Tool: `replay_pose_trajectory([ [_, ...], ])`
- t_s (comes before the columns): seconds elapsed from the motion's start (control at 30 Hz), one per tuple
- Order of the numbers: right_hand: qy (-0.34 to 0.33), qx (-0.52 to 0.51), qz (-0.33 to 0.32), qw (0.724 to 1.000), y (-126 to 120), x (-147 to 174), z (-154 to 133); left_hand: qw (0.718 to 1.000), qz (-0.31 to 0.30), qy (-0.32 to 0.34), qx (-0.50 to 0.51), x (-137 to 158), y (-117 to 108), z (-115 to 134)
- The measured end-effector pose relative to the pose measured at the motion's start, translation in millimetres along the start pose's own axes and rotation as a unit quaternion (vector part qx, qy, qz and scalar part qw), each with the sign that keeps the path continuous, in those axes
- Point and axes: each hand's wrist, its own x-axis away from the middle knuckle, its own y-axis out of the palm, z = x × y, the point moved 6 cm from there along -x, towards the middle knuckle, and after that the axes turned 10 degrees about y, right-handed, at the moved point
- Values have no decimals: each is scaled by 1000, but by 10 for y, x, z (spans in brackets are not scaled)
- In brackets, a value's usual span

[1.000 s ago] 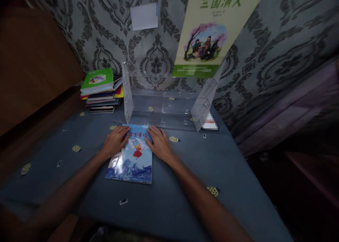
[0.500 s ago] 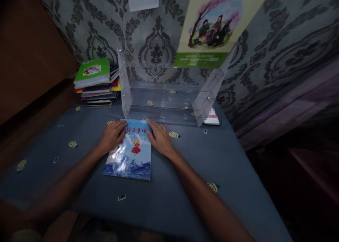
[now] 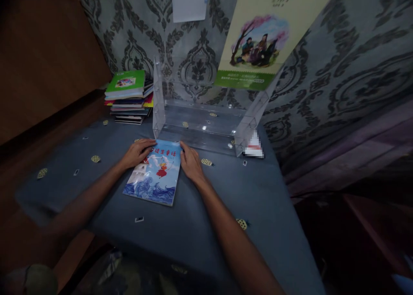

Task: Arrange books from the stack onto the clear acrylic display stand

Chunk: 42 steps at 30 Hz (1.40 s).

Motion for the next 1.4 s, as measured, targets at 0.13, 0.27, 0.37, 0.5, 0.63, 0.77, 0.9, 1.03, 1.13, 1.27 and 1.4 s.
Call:
replay_pose_trajectory([
  [0.13,-7,10,7,1000,18,-1,-9,1000,4,-4,2,1,-20,14],
  [0.27,-19,13,5,1000,22,-1,-22,1000,-1,-2,-4,-1,-25,55],
  [0.37,-18,19,2,1000,25,-5,-29,1000,-9,-2,-14,-1,-30,81],
  [0.5,-14,23,1,1000,33,-12,-35,1000,-5,-2,-24,1,-37,99],
  [0.63,-30,8,18,999,35,-18,-33,999,-6,-5,-32,1,-21,78],
  [0.77,-43,-17,35,998,35,-32,9,999,-6,-3,-43,1,-7,51],
  [0.9,-40,-31,32,998,39,-50,52,998,-15,4,-60,-5,-3,69],
  [1.03,-31,-40,33,998,17,-51,67,994,-36,19,-105,-33,-20,144],
  [1.13,-31,-57,25,998,3,-50,71,986,-73,43,-141,-76,-20,212],
  [1.27,-26,-83,12,996,-5,-61,85,980,-114,60,-153,-151,4,272],
  [1.4,-12,-104,6,994,-21,-66,86,979,-128,65,-144,-237,64,358],
])
